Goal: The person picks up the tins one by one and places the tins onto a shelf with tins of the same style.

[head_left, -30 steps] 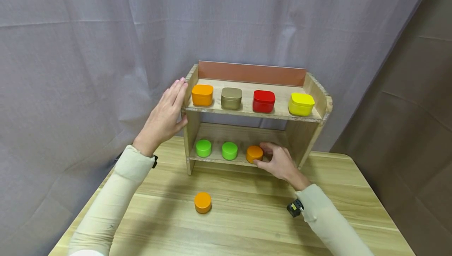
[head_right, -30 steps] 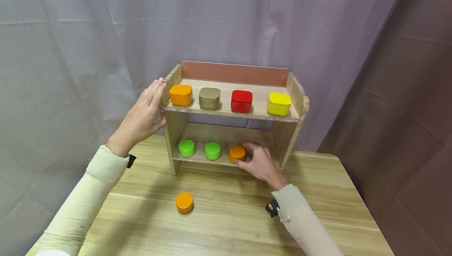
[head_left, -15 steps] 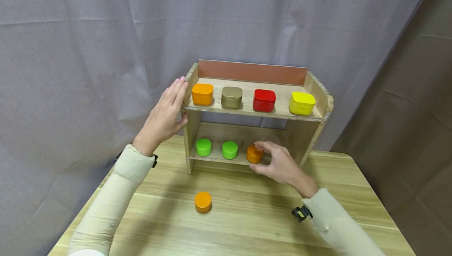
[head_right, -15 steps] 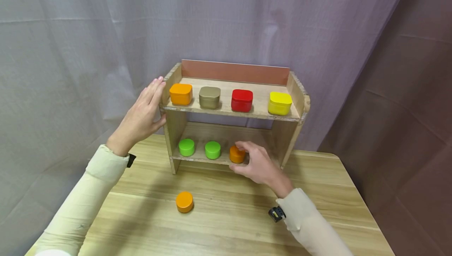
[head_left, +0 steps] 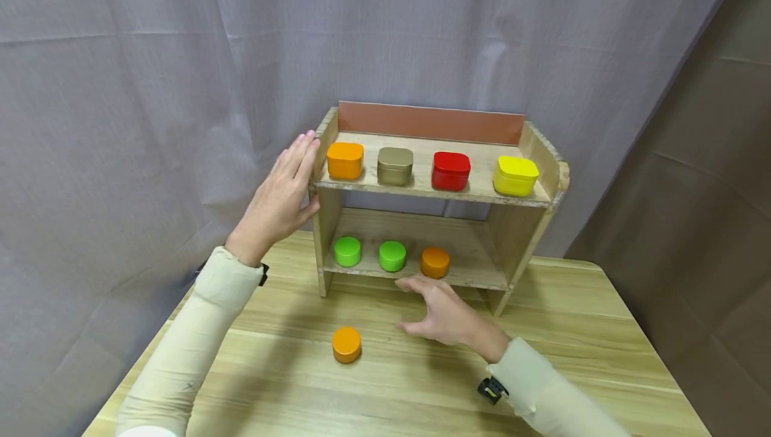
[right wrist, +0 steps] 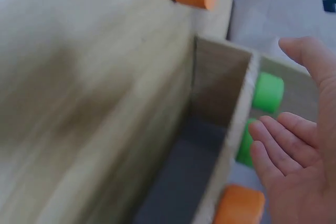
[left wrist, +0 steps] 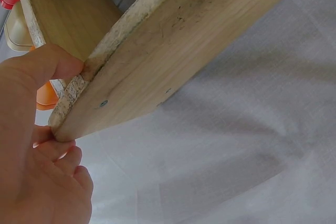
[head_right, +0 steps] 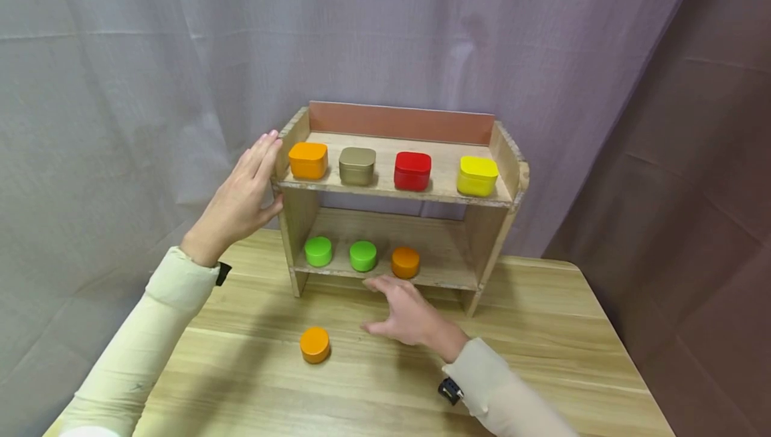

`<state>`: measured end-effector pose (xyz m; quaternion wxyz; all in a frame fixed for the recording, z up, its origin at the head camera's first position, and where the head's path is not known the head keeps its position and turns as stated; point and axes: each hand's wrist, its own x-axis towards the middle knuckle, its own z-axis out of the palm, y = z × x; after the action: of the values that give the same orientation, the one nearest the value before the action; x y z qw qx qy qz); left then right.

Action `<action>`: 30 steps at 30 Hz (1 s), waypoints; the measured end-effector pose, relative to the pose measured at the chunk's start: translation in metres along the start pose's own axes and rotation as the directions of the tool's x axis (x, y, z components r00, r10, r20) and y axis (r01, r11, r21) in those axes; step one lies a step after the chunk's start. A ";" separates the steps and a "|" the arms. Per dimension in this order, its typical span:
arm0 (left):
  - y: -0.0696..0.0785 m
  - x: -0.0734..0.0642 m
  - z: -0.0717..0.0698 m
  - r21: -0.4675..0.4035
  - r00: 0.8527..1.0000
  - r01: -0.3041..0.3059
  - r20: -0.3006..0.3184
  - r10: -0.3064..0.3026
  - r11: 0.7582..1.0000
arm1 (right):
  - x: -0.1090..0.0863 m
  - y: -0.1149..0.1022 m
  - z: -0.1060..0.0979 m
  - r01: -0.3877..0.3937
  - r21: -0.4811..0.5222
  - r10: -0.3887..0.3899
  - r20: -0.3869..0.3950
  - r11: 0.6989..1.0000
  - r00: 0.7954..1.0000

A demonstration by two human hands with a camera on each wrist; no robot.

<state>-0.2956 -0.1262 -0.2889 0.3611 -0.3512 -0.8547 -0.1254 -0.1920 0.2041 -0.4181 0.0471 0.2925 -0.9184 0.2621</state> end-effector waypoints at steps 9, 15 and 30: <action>-0.001 0.000 0.001 0.004 1.000 0.001 0.003 -0.001 1.000 | 0.007 -0.005 0.046 0.031 0.041 -0.035 0.105 0.999 0.994; -0.002 -0.001 0.000 0.000 1.000 0.011 0.013 -0.011 1.000 | 0.016 -0.007 0.071 0.034 0.044 -0.040 0.133 0.998 0.990; -0.002 0.000 0.001 -0.005 1.000 0.004 0.009 -0.004 1.000 | 0.024 -0.005 0.111 0.037 0.094 -0.046 0.095 0.995 0.994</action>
<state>-0.2973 -0.1269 -0.2898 0.3563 -0.3510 -0.8566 -0.1267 -0.2019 0.1323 -0.5053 -0.0059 0.3256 -0.9004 0.2886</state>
